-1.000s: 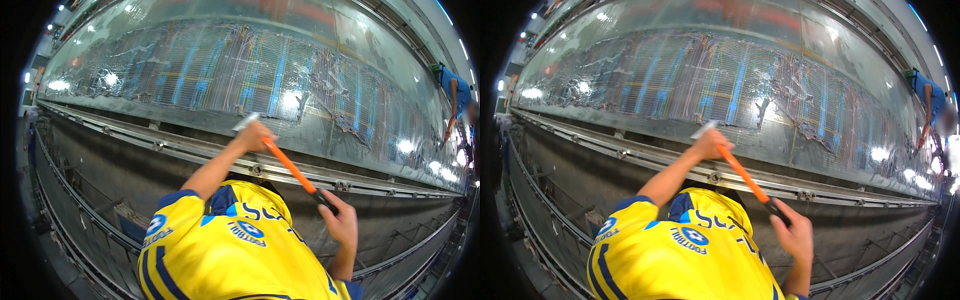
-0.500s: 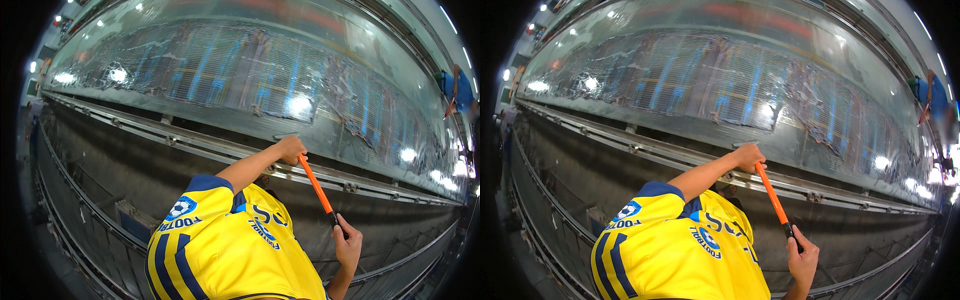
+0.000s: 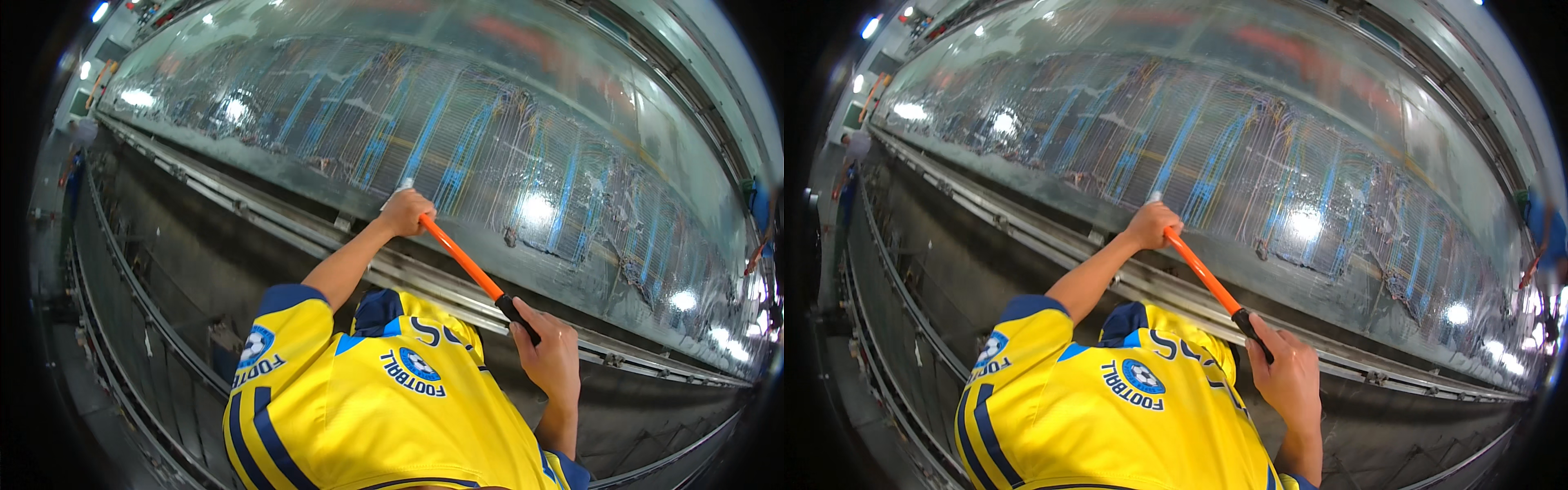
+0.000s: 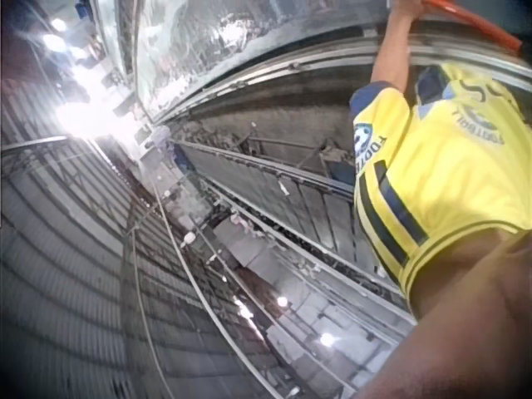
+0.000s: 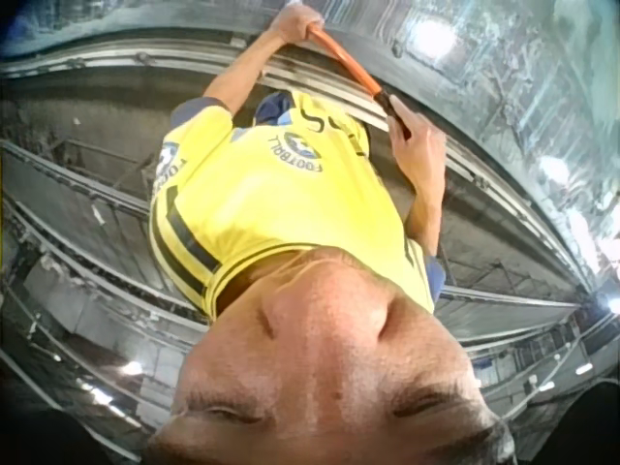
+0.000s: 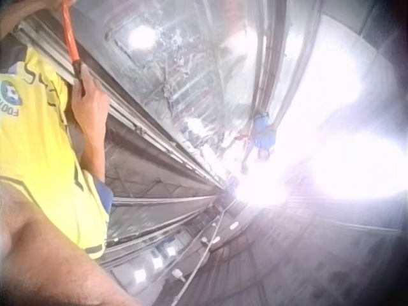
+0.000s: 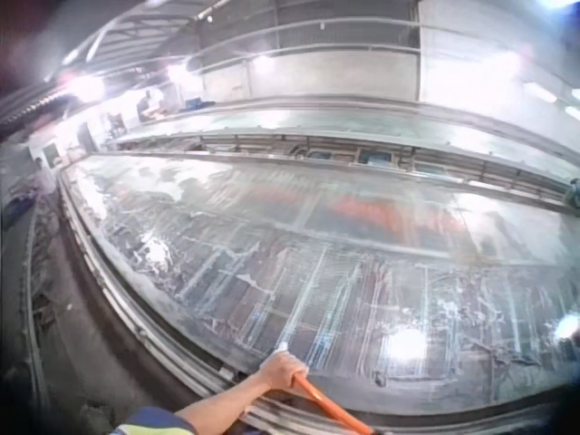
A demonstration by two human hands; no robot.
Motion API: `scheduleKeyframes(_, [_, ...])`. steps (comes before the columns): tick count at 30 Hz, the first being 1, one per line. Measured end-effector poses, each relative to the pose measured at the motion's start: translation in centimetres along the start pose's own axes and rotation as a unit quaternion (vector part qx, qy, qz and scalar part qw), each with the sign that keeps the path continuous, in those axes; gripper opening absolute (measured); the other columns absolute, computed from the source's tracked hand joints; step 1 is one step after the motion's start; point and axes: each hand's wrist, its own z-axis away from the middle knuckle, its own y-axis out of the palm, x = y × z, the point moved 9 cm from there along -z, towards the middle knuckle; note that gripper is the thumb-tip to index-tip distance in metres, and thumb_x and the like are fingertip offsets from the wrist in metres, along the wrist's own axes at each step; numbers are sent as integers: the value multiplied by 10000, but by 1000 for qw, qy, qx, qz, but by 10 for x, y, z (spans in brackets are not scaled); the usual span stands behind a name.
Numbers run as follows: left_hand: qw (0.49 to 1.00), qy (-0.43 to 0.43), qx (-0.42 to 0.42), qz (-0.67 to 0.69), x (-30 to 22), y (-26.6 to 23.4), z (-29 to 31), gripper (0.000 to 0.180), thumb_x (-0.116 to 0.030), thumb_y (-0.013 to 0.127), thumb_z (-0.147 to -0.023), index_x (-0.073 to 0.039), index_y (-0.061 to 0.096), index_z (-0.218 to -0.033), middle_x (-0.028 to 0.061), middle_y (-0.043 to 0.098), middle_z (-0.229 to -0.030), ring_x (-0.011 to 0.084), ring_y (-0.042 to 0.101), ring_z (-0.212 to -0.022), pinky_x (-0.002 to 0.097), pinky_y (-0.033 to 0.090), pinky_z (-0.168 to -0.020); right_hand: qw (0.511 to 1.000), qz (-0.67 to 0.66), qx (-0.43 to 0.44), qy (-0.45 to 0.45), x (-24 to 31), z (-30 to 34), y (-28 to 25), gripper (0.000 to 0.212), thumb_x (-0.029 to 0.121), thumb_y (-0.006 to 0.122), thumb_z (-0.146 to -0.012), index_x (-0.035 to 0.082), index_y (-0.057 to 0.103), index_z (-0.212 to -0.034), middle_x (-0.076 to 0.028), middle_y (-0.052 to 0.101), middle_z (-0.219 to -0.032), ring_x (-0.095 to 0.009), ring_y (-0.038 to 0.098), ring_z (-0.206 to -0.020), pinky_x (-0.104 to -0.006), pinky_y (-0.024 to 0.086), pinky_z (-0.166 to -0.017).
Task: The person uses a long-handled scraper to remove debris and residue from the surface of large rectangular tanks filled with water. The person moves along the walkway between the tanks, repeatedly scraping the surface and occasionally pausing to look around.
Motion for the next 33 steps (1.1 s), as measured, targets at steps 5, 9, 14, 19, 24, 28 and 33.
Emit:
scheduleKeyframes(5, [991,4,-112,-73,-31,-76,-63,299,-190,719,-855,-97,535,-638,99,537,-623,327,540,-610,456,423,-663,935,231,-194,-189,24,16,-29,408,31,789,-739,181,780,-1119,-80,695,-981,-242,645,-725,-351,513,-620])
scheduleKeyframes(9, [993,53,90,-49,-80,9,-76,291,-291,756,-843,-136,611,-644,54,638,-651,300,622,-675,437,462,-718,922,299,-198,-143,4,65,-63,422,30,801,-722,163,770,-1121,-94,697,-1026,-243,654,-749,-339,505,-602])
scheduleKeyframes(14, [968,142,135,155,-189,146,-76,337,-366,742,-847,-147,608,-629,59,639,-638,328,628,-619,465,456,-568,978,146,-92,115,-45,144,-94,431,76,784,-783,78,719,-1209,-124,667,-844,-298,652,-709,-352,503,-615])
scheduleKeyframes(19, [933,194,165,256,-292,214,-103,389,-420,701,-884,-135,604,-638,95,616,-619,370,631,-641,489,458,-558,910,18,-130,394,-102,236,-115,356,65,727,-835,11,729,-1187,-111,630,-713,-258,603,-624,-322,451,-619])
scheduleKeyframes(24, [890,177,345,239,-321,260,-103,411,-423,651,-930,-132,620,-640,128,611,-616,405,618,-648,504,457,-567,936,75,-162,304,-71,208,-117,362,25,732,-812,-13,730,-1172,-110,618,-684,-199,579,-612,-304,432,-615])
scheduleKeyframes(28, [903,175,296,258,-290,241,-94,439,-397,660,-924,-125,580,-588,113,579,-572,367,598,-588,475,434,-537,911,28,-135,388,-73,193,-100,348,29,737,-807,-22,731,-1152,-145,628,-665,-226,594,-562,-308,425,-578])
scheduleKeyframes(33, [916,156,161,333,-230,187,-84,445,-328,700,-896,-134,509,-544,71,517,-527,312,549,-521,431,405,-512,924,73,-102,361,-20,135,-81,330,25,740,-794,-13,747,-1121,-144,646,-650,-219,592,-526,-305,411,-556])
